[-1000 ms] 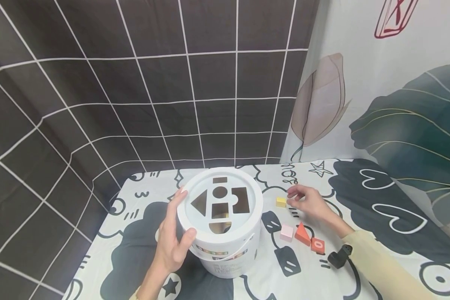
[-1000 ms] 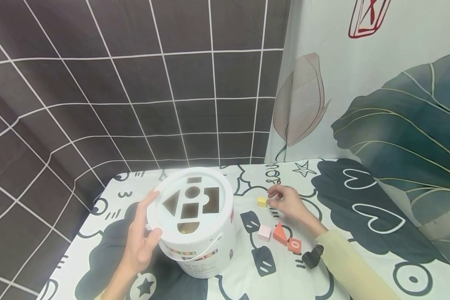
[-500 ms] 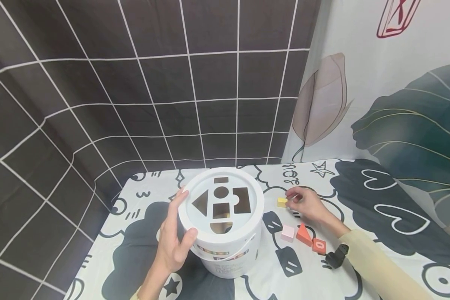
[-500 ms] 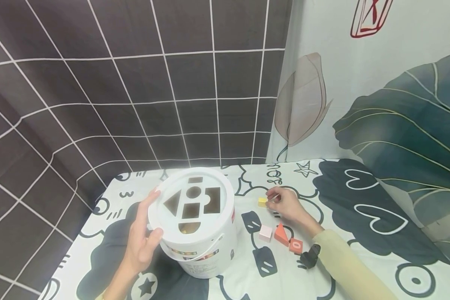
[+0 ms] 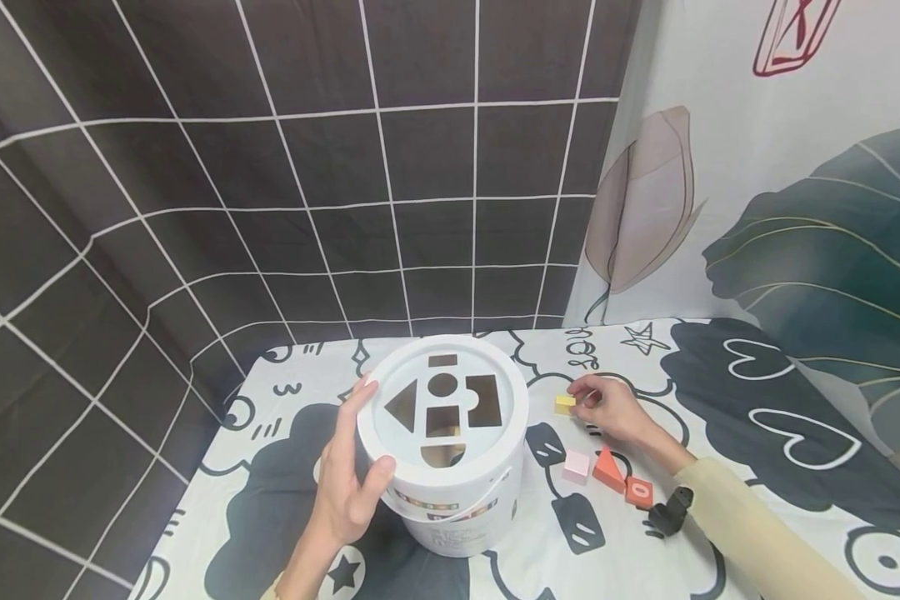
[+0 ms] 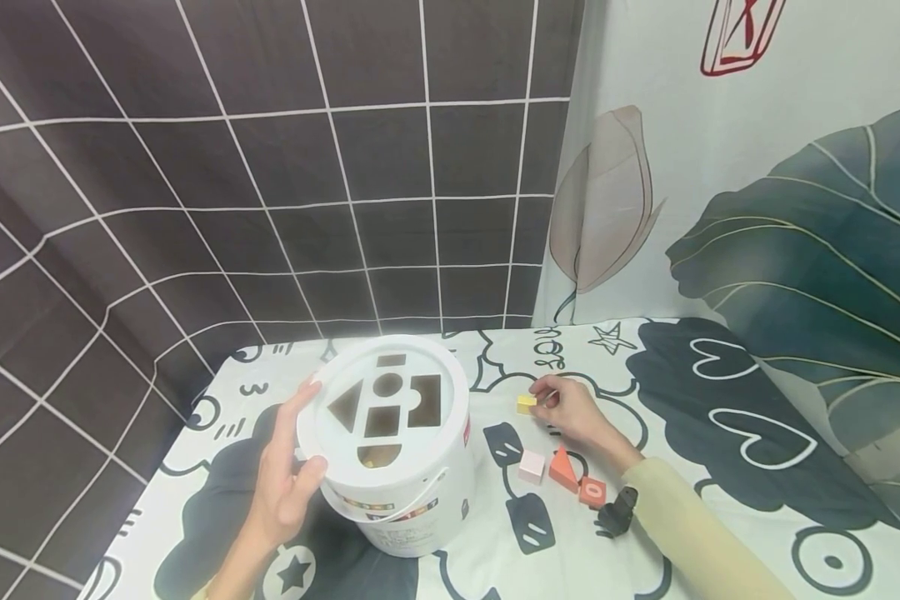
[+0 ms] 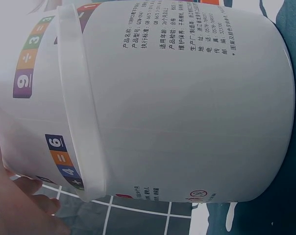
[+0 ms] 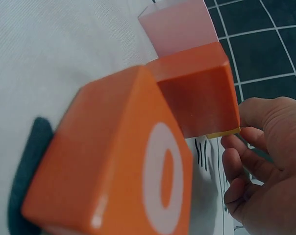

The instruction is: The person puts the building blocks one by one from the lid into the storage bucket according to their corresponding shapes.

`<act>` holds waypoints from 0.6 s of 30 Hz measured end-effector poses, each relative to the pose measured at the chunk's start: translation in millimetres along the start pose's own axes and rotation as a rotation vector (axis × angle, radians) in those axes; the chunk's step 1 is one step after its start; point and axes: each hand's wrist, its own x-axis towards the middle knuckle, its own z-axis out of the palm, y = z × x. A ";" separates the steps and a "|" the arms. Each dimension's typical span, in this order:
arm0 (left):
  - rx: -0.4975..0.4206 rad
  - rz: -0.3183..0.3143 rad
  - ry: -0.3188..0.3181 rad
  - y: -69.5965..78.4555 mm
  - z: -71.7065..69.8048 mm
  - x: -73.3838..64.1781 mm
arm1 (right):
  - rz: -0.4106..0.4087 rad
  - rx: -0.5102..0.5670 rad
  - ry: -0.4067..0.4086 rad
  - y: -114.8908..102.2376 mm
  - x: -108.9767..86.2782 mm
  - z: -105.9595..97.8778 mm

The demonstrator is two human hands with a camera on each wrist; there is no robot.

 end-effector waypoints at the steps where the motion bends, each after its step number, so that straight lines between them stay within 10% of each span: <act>1: 0.000 0.002 0.001 0.1 0.0 0.2 | 0.006 -0.005 0.000 -0.1 0.5 0.4; 18: 0.004 -0.007 -0.001 -1.0 -0.2 -0.5 | 0.034 -0.017 0.005 -3.5 2.8 -6.2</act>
